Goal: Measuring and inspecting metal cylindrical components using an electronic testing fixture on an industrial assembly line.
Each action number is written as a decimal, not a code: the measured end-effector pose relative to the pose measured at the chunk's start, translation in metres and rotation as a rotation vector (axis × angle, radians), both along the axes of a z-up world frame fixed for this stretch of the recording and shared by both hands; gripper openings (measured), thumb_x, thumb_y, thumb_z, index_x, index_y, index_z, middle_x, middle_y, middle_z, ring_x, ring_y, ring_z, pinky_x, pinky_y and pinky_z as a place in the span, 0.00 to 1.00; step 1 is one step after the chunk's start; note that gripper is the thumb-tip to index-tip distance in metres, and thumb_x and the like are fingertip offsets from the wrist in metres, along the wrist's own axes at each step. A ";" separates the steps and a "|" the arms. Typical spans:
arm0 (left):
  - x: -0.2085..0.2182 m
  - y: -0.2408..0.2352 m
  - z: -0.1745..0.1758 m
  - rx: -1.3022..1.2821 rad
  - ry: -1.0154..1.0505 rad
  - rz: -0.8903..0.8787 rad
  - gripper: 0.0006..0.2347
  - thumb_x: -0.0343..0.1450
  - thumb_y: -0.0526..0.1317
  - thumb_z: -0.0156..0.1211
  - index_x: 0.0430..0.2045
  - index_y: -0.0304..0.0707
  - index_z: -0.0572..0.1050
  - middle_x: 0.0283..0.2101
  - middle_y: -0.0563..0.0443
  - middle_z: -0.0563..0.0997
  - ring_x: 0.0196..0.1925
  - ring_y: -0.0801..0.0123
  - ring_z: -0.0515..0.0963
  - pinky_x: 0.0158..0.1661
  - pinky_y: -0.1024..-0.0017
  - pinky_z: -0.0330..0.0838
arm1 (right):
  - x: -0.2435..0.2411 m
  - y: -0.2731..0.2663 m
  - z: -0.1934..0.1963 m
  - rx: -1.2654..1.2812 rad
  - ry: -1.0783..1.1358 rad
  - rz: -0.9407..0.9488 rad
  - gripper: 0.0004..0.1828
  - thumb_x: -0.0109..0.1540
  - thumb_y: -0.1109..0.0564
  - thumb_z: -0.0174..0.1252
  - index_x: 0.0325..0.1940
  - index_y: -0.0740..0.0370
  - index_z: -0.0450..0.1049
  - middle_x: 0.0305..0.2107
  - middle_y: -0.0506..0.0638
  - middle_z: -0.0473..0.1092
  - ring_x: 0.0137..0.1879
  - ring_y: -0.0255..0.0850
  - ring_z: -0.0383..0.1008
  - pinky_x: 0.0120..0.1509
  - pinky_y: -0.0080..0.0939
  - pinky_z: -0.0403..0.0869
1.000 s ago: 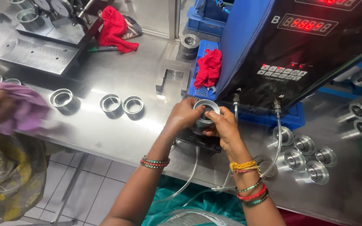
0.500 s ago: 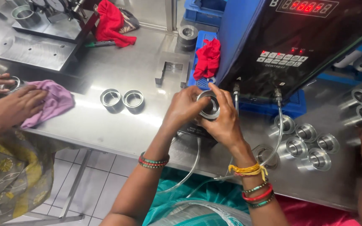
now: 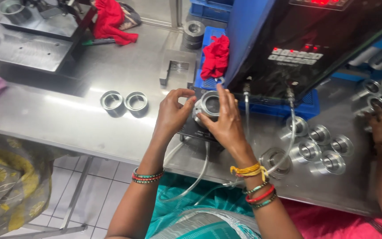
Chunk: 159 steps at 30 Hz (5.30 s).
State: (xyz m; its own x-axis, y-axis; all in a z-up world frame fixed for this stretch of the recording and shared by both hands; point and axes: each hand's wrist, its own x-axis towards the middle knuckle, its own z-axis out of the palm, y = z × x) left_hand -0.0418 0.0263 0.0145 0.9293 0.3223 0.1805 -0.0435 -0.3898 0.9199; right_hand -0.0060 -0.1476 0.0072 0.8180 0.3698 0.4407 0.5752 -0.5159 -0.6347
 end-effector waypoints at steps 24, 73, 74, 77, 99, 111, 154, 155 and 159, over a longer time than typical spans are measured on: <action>0.035 -0.027 -0.015 0.334 -0.065 -0.022 0.11 0.75 0.42 0.55 0.37 0.31 0.81 0.41 0.32 0.81 0.46 0.39 0.79 0.48 0.51 0.71 | 0.015 -0.022 -0.002 -0.039 -0.027 0.128 0.46 0.54 0.53 0.72 0.71 0.67 0.56 0.58 0.66 0.62 0.64 0.62 0.68 0.65 0.55 0.71; 0.024 0.001 -0.008 -0.109 0.082 -0.058 0.15 0.69 0.47 0.64 0.43 0.36 0.78 0.43 0.45 0.84 0.37 0.66 0.86 0.33 0.66 0.79 | 0.001 -0.002 -0.005 0.189 0.070 0.041 0.65 0.49 0.56 0.78 0.80 0.59 0.43 0.54 0.57 0.72 0.60 0.48 0.76 0.65 0.46 0.74; 0.026 0.001 -0.018 -0.076 0.003 -0.041 0.14 0.71 0.46 0.64 0.42 0.35 0.79 0.43 0.45 0.84 0.38 0.68 0.87 0.38 0.69 0.80 | 0.001 -0.003 -0.009 0.171 0.126 0.054 0.66 0.49 0.55 0.78 0.80 0.59 0.41 0.55 0.57 0.72 0.62 0.49 0.75 0.66 0.46 0.73; 0.024 -0.007 -0.019 0.012 -0.120 -0.010 0.12 0.72 0.43 0.63 0.42 0.34 0.80 0.44 0.45 0.82 0.38 0.67 0.83 0.37 0.68 0.78 | -0.007 -0.012 -0.010 0.026 0.016 0.034 0.67 0.51 0.53 0.78 0.80 0.64 0.38 0.63 0.67 0.63 0.69 0.58 0.64 0.71 0.53 0.65; -0.039 0.016 -0.017 0.201 -0.050 -0.068 0.07 0.73 0.37 0.61 0.41 0.36 0.81 0.44 0.44 0.81 0.42 0.64 0.85 0.38 0.67 0.78 | -0.088 -0.298 -0.088 -0.382 0.110 -0.801 0.40 0.55 0.42 0.71 0.61 0.69 0.67 0.55 0.71 0.66 0.62 0.67 0.68 0.65 0.60 0.70; -0.047 0.024 -0.019 0.159 -0.023 -0.024 0.07 0.73 0.36 0.61 0.40 0.36 0.81 0.45 0.45 0.81 0.43 0.65 0.83 0.37 0.69 0.79 | -0.076 -0.231 -0.030 -0.306 0.243 -0.498 0.42 0.48 0.42 0.74 0.60 0.63 0.70 0.51 0.63 0.72 0.56 0.60 0.76 0.57 0.56 0.75; 0.036 0.004 0.015 0.326 -0.353 0.068 0.37 0.58 0.51 0.79 0.62 0.49 0.69 0.53 0.50 0.79 0.57 0.53 0.73 0.53 0.54 0.69 | -0.010 -0.051 0.068 -0.123 0.076 0.021 0.36 0.54 0.45 0.74 0.61 0.57 0.70 0.51 0.53 0.73 0.56 0.45 0.76 0.59 0.46 0.75; 0.046 0.016 0.009 0.316 -0.365 0.173 0.36 0.59 0.52 0.79 0.62 0.48 0.69 0.54 0.50 0.78 0.56 0.53 0.74 0.53 0.55 0.70 | -0.004 -0.035 0.068 -0.225 0.022 0.055 0.35 0.54 0.44 0.74 0.60 0.56 0.70 0.51 0.54 0.72 0.56 0.48 0.76 0.59 0.49 0.75; 0.051 0.058 -0.034 0.401 -0.228 0.220 0.35 0.56 0.50 0.80 0.58 0.44 0.71 0.51 0.48 0.79 0.54 0.50 0.73 0.52 0.55 0.70 | 0.002 -0.005 0.068 -0.345 0.015 0.089 0.36 0.54 0.42 0.71 0.60 0.57 0.69 0.49 0.57 0.70 0.55 0.56 0.75 0.56 0.55 0.73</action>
State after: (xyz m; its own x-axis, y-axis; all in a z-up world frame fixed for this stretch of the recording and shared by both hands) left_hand 0.0093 0.0840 -0.0195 0.7695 0.3702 0.5205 -0.1029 -0.7324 0.6730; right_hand -0.0037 -0.1523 0.0748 0.7812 0.5650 0.2654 0.6196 -0.6498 -0.4403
